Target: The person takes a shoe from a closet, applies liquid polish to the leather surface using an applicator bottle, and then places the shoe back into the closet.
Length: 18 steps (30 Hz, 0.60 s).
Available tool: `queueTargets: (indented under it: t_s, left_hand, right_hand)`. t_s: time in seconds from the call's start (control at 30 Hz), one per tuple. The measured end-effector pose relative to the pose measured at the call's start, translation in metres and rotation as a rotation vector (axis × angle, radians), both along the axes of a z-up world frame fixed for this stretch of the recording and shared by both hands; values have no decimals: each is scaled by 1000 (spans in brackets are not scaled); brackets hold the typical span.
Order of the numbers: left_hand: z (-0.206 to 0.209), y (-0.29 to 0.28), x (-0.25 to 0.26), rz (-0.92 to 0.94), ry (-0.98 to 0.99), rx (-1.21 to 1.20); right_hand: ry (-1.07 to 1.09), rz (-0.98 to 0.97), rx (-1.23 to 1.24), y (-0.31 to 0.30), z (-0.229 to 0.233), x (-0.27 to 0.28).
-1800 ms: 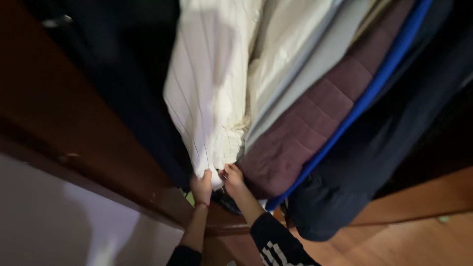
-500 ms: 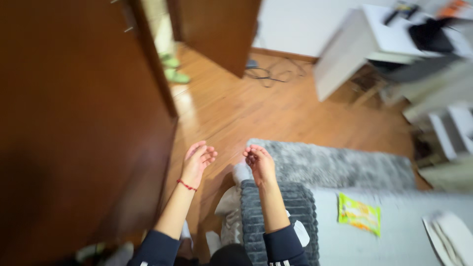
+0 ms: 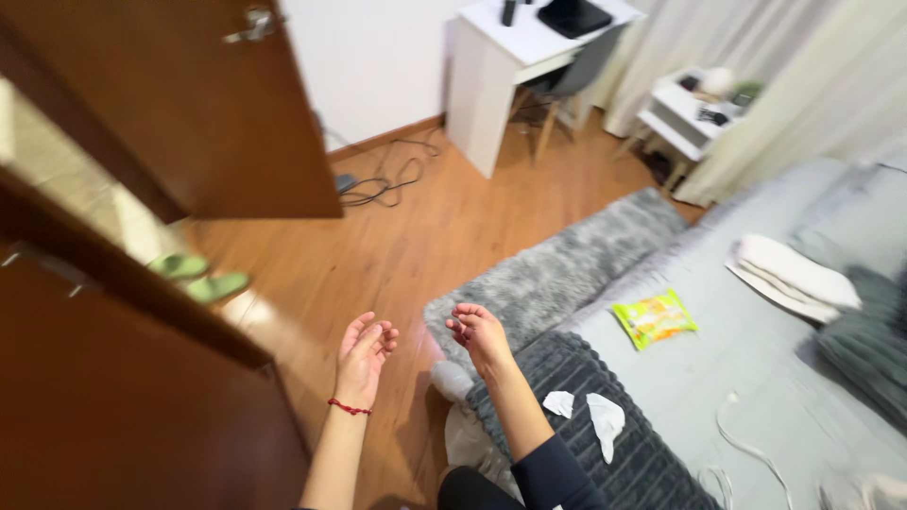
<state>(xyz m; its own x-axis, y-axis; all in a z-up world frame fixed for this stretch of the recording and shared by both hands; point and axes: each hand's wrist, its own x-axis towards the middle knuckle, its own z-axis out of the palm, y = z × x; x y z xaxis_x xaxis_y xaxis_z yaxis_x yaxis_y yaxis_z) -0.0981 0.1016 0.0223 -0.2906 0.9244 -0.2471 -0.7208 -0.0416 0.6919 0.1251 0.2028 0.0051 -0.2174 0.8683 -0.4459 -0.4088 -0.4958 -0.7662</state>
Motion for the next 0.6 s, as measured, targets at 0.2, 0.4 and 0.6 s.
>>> queueTargets:
  t_s: [0.2,0.4,0.6]
  left_hand:
    - [6,81,-5,-184,64,74]
    - [6,178,-20,-301,108,76]
    - [4,279,-44,-333,110,-21]
  right_hand:
    - [16,-188,4,49,-9,6]
    - [55,-276,41,137,-42,-10]
    - [68,-322,5,240,-13,-37]
